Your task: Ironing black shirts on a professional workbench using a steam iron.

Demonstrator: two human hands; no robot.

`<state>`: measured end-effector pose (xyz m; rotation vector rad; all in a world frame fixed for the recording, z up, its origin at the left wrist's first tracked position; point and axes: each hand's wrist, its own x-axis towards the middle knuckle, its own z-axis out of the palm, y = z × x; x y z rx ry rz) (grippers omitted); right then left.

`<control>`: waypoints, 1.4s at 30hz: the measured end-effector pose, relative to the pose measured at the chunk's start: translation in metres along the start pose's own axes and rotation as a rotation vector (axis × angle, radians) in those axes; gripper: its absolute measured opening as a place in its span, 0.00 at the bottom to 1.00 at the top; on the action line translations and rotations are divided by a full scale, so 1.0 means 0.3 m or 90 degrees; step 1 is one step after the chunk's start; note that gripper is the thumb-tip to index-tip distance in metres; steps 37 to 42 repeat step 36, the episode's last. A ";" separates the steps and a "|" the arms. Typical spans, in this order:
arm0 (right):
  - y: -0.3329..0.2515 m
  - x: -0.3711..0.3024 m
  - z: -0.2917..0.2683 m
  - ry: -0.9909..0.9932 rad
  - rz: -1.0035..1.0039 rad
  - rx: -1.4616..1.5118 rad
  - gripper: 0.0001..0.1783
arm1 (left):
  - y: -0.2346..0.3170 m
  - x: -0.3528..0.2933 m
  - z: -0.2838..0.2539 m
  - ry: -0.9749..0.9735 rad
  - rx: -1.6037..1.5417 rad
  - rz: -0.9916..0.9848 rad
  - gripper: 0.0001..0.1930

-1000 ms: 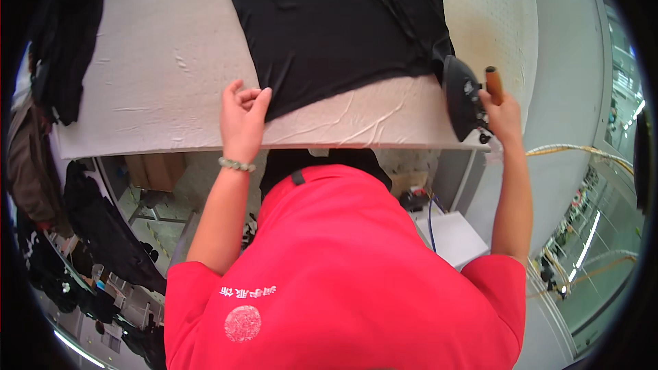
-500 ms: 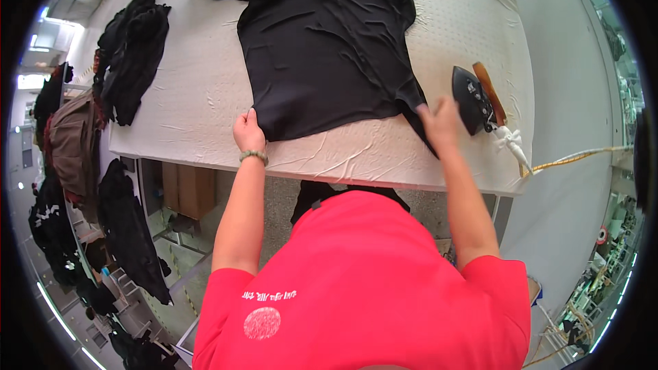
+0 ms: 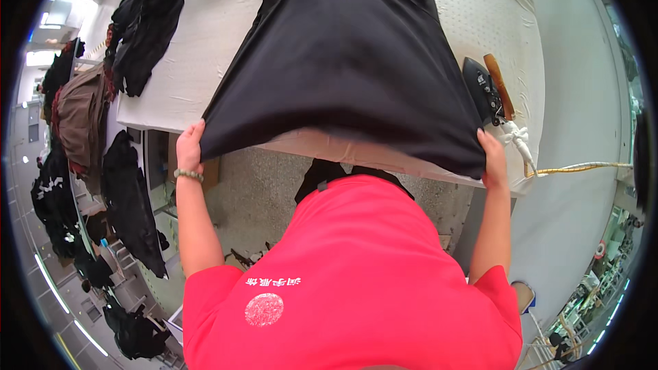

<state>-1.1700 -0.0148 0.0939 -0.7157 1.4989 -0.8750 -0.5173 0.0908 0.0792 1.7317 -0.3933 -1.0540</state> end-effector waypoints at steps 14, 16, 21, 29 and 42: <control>-0.080 0.365 -0.053 0.363 -0.545 -0.946 0.22 | -0.264 0.058 0.235 0.199 0.795 0.333 0.18; -0.075 0.437 -0.031 0.376 -0.413 -1.004 0.23 | -0.292 0.091 0.196 0.163 0.640 0.244 0.18; -0.126 0.408 -0.027 0.255 -0.269 -0.933 0.23 | -0.253 0.061 0.221 0.131 0.259 -0.020 0.16; -0.316 0.334 0.329 0.207 0.065 -0.666 0.19 | -0.257 0.022 0.207 0.136 0.365 0.159 0.13; -0.177 0.046 0.956 -0.366 -0.331 -0.767 0.18 | -0.119 -0.069 0.105 0.071 -0.047 0.121 0.08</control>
